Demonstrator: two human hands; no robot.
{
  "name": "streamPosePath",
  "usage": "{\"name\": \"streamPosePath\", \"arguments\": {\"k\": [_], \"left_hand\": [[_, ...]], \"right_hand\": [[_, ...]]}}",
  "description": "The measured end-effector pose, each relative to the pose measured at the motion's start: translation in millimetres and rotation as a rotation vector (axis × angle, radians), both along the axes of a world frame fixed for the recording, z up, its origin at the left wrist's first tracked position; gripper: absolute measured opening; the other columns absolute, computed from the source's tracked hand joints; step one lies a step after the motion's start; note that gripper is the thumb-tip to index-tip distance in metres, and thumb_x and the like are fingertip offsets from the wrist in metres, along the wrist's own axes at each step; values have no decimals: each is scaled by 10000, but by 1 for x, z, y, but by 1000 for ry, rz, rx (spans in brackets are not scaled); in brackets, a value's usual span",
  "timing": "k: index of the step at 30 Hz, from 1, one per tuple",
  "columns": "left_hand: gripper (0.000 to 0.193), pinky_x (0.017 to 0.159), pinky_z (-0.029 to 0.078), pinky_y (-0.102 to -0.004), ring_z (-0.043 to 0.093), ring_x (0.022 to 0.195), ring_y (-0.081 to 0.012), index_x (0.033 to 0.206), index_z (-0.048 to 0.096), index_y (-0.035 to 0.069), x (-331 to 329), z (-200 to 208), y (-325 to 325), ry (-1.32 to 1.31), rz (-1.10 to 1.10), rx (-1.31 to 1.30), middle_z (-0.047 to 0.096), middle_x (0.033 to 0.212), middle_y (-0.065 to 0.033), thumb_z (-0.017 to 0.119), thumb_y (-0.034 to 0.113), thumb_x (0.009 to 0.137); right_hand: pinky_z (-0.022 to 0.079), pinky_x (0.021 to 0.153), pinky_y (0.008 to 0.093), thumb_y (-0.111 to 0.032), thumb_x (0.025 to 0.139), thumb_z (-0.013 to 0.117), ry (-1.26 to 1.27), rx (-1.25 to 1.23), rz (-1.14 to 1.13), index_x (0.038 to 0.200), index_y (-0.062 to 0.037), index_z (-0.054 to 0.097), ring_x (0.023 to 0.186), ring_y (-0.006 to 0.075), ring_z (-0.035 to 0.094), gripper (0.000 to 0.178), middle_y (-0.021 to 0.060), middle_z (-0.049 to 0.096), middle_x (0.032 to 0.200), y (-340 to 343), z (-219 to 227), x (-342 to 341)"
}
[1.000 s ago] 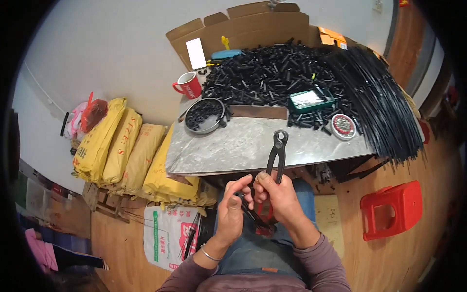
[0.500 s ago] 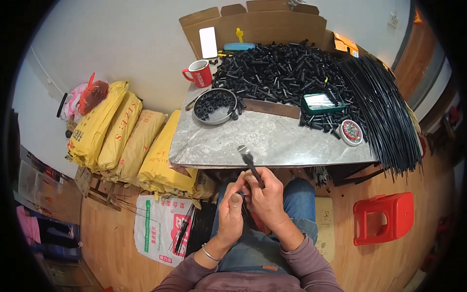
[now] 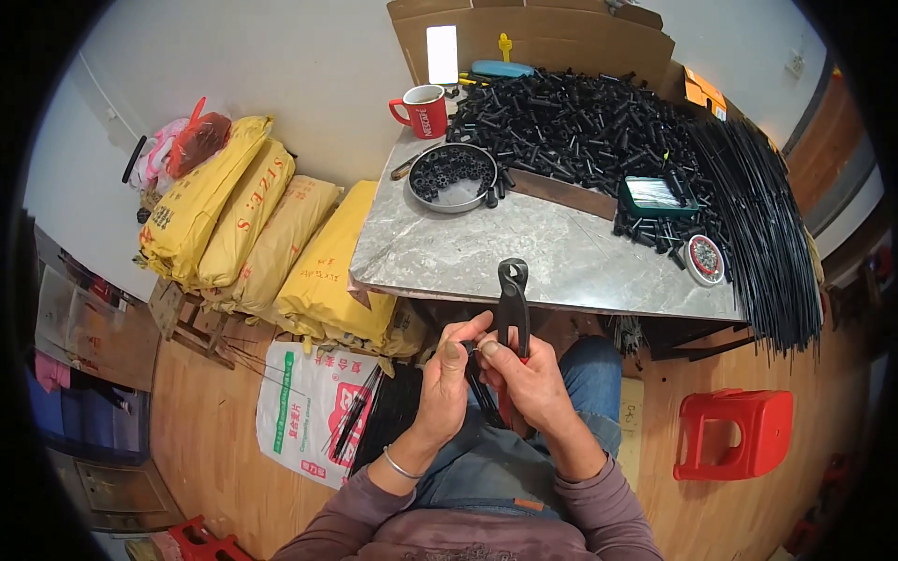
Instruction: Assembling and trimming black cable components at a manual workstation.
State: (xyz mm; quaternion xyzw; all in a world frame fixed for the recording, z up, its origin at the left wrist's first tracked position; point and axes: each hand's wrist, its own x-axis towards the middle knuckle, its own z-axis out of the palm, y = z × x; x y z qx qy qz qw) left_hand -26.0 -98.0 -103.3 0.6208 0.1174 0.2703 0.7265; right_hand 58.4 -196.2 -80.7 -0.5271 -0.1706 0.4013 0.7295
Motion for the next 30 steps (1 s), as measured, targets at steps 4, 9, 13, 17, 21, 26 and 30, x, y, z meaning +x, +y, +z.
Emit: {"name": "streamPosePath", "arguments": {"k": [4, 9, 13, 17, 21, 26, 30], "left_hand": [[681, 976, 376, -289, 490, 1124, -171, 1325, 451, -68, -3, 2, 0, 27, -38, 8, 476, 1219, -85, 303, 511, 998], [684, 991, 369, -295, 484, 1155, -182, 1329, 451, -64, -2, 1, -2, 33, -48, 11, 473, 1234, -91, 310, 516, 994], [673, 972, 378, -286, 486, 1136, -172, 1331, 454, -60, -2, 4, -3, 46, -55, 8, 475, 1211, -81, 316, 508, 997], [666, 953, 384, -274, 485, 1108, -159, 1333, 454, -59, -1, 5, -4, 49, -51, 38, 471, 1188, -72, 311, 501, 1002], [662, 944, 386, -266, 482, 1084, -148, 1333, 456, -56, -1, 7, -6, 49, -54, 34, 466, 1164, -65, 311, 500, 1003], [652, 949, 387, -273, 481, 1095, -148, 1334, 459, -49, 0, 8, -8, 48, -63, 5, 460, 1174, -68, 319, 495, 1004], [528, 729, 441, -201, 508, 842, -84, 1295, 510, 3, 1, 3, -10, 8, 17, 31, 505, 1029, -29, 346, 423, 1021]], "right_hand": [[465, 616, 279, -156, 934, 569, -31, -20, -12, 894, -14, 571, 613, 91, 484, 148, 10, 524, 709, 0, 3, -2], [460, 598, 253, -131, 936, 574, -46, 3, -11, 922, -10, 591, 607, 66, 472, 124, 4, 538, 738, -3, 0, 0], [463, 600, 254, -137, 936, 575, -53, -5, -26, 919, -10, 592, 610, 66, 474, 129, 4, 540, 733, -4, 1, 0], [464, 602, 253, -149, 936, 578, -44, 1, -14, 913, -10, 593, 611, 68, 476, 141, 2, 539, 728, -6, 0, 1], [462, 603, 252, -155, 932, 587, -14, 14, -12, 902, -12, 592, 610, 69, 476, 147, -1, 533, 720, -8, 2, 2], [448, 597, 249, -149, 927, 594, -60, 9, -10, 898, -9, 597, 617, 69, 479, 143, -2, 532, 706, -9, 5, 1], [432, 569, 240, -89, 905, 599, -327, -247, -156, 899, 7, 612, 649, 62, 510, 97, 8, 569, 734, -4, 20, -15]]}}
